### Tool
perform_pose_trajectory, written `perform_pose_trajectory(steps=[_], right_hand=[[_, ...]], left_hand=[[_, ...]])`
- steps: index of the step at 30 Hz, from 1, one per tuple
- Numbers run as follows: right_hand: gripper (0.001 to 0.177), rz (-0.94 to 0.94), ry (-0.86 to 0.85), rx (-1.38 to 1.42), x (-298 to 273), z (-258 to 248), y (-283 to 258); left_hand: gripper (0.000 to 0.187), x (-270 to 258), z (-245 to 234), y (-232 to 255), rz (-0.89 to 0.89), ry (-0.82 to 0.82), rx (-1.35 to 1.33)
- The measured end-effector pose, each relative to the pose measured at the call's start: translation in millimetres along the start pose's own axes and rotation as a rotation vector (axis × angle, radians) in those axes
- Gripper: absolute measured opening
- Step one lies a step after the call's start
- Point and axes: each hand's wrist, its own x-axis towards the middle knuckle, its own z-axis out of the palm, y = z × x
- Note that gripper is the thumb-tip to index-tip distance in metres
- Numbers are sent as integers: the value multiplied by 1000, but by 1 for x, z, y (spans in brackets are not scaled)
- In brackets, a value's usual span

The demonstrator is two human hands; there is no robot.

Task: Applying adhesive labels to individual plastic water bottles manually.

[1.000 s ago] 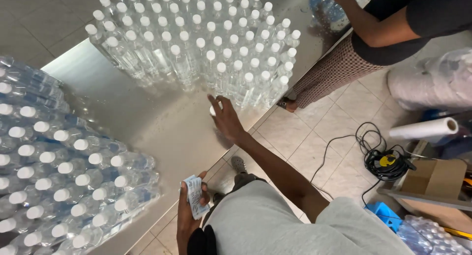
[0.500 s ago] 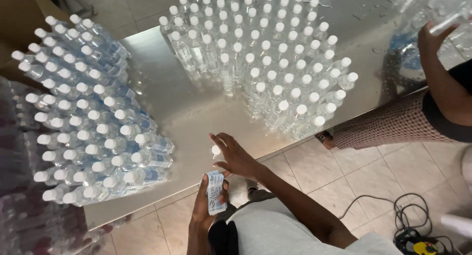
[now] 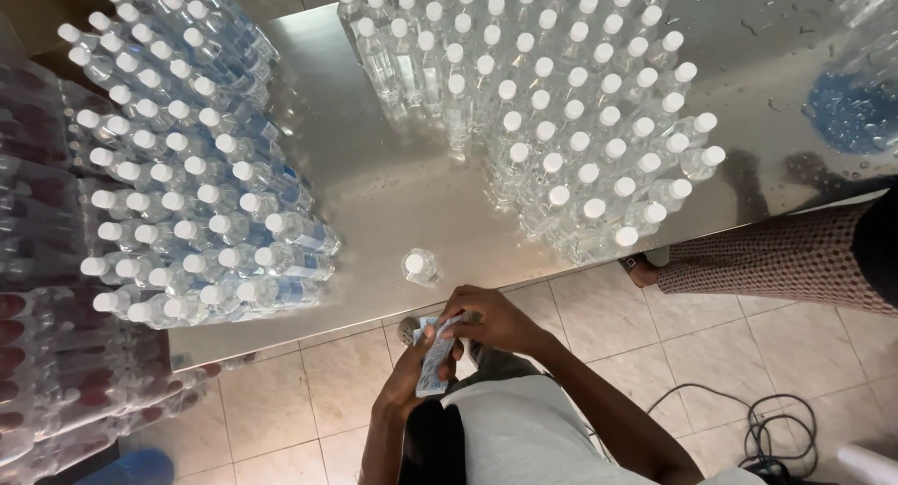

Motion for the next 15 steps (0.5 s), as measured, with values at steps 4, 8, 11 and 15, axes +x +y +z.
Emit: perform_pose_trajectory(steps=[4, 8, 11, 15], right_hand=[[24, -40, 90, 15, 0, -10, 8], [22, -26, 209, 78, 5, -21, 16], [23, -145, 341, 51, 8, -18, 19], [20, -187, 489, 26, 39, -9, -19]], left_hand=[[58, 2, -4, 1, -11, -35, 6], [60, -9, 17, 28, -41, 52, -4], [71, -27, 21, 37, -7, 87, -5], [75, -23, -19, 28, 107, 57, 66]])
